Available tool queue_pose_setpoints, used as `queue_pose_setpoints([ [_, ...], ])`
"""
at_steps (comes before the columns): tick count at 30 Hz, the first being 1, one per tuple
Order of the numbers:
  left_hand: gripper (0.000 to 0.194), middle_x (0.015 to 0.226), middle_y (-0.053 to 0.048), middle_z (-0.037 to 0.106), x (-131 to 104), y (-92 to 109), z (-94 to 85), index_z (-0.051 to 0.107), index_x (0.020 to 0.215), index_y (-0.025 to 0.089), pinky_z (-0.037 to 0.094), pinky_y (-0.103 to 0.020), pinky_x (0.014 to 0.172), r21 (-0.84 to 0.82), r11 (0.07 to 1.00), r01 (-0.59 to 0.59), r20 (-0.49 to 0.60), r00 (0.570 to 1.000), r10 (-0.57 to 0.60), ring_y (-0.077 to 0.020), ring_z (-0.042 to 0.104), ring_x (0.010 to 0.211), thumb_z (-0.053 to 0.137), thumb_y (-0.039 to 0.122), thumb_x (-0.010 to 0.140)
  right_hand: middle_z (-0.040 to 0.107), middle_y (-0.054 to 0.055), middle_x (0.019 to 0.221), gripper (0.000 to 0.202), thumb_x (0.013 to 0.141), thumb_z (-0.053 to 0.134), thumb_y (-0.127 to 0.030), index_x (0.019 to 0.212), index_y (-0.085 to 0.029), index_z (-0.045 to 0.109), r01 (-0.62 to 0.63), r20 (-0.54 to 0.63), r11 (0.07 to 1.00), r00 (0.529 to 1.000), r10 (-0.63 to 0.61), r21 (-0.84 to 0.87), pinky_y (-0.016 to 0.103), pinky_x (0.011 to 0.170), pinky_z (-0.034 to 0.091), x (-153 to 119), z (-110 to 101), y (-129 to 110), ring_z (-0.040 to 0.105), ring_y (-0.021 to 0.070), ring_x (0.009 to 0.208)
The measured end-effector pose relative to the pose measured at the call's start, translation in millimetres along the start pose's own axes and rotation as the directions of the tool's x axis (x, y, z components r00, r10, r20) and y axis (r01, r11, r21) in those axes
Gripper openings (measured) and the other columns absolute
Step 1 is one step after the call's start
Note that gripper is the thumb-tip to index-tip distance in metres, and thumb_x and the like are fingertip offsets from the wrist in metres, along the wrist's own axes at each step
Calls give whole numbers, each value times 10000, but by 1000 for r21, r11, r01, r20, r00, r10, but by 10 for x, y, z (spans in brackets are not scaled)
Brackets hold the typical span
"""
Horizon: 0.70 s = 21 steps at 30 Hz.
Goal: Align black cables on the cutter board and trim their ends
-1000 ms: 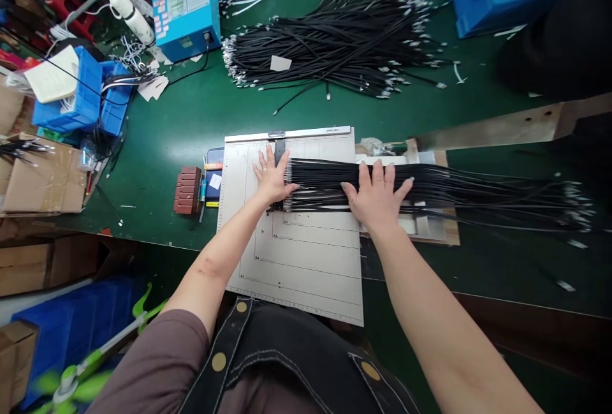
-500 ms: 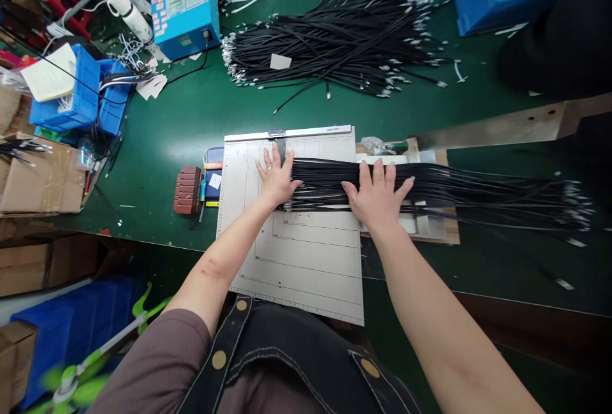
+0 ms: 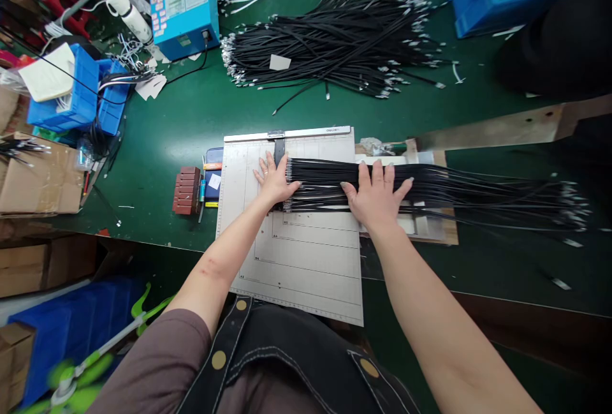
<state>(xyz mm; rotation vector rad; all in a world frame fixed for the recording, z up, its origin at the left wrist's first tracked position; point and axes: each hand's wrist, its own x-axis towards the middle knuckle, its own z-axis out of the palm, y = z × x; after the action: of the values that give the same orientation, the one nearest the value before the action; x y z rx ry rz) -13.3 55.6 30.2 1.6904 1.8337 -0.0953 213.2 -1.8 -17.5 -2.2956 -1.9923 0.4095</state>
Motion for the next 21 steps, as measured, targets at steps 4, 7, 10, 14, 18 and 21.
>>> queue_pose_setpoints([
  [4, 965, 1703, -96, -126, 10, 91, 30, 220, 1594, 315, -6, -635, 1213, 3, 1000, -30, 6, 1000, 30, -393, -137, 1538, 735, 463, 792, 253, 204, 1627, 706, 998, 203, -536, 1566, -130, 311, -3, -13, 1000, 1000, 3, 1, 729, 1142, 112, -12, -25, -26, 165, 392, 1491],
  [7, 1058, 1696, -125, -145, 74, 183, 37, 204, 1600, 290, -27, -656, 1204, 41, 998, -45, 6, 999, 45, -419, -153, 1528, 809, 418, 742, 241, 201, 1632, 719, 1000, 180, -547, 1561, -117, 316, -14, 5, 1000, 1000, 14, -11, 719, 1151, 109, -20, -51, -44, 159, 386, 1496],
  [10, 1156, 1697, -106, -153, 154, 239, 21, 162, 1606, 310, -60, -661, 1199, 81, 996, -40, 26, 999, 38, -418, -171, 1523, 861, 350, 686, 226, 200, 1636, 724, 999, 170, -554, 1564, -123, 308, -18, 22, 1000, 1000, 18, -5, 722, 1151, 103, -17, -56, -39, 147, 386, 1501],
  [14, 1225, 1694, -61, -183, 207, 190, -60, 115, 1607, 358, -77, -649, 1202, 152, 988, -8, 55, 998, 0, -396, -184, 1526, 871, 267, 648, 219, 200, 1638, 731, 998, 161, -562, 1568, -127, 301, -15, 37, 1000, 999, 15, 5, 728, 1148, 104, -13, -59, -29, 133, 386, 1506],
  [18, 1221, 1691, -82, -185, 174, 39, -191, 129, 1610, 334, -47, -643, 1209, 189, 982, 0, 38, 999, -7, -397, -178, 1528, 879, 293, 647, 214, 198, 1642, 750, 999, 151, -578, 1565, -113, 308, -28, 48, 1000, 998, 28, 4, 722, 1156, 98, -21, -95, -56, 131, 383, 1509],
  [21, 1204, 1686, -81, -205, 106, -60, -233, 110, 1611, 351, -31, -644, 1209, 169, 986, 0, 32, 999, -6, -394, -176, 1529, 863, 306, 673, 221, 195, 1642, 754, 1001, 150, -582, 1565, -109, 312, -29, 44, 1000, 999, 29, -3, 714, 1162, 96, -29, -118, -74, 143, 380, 1507],
])
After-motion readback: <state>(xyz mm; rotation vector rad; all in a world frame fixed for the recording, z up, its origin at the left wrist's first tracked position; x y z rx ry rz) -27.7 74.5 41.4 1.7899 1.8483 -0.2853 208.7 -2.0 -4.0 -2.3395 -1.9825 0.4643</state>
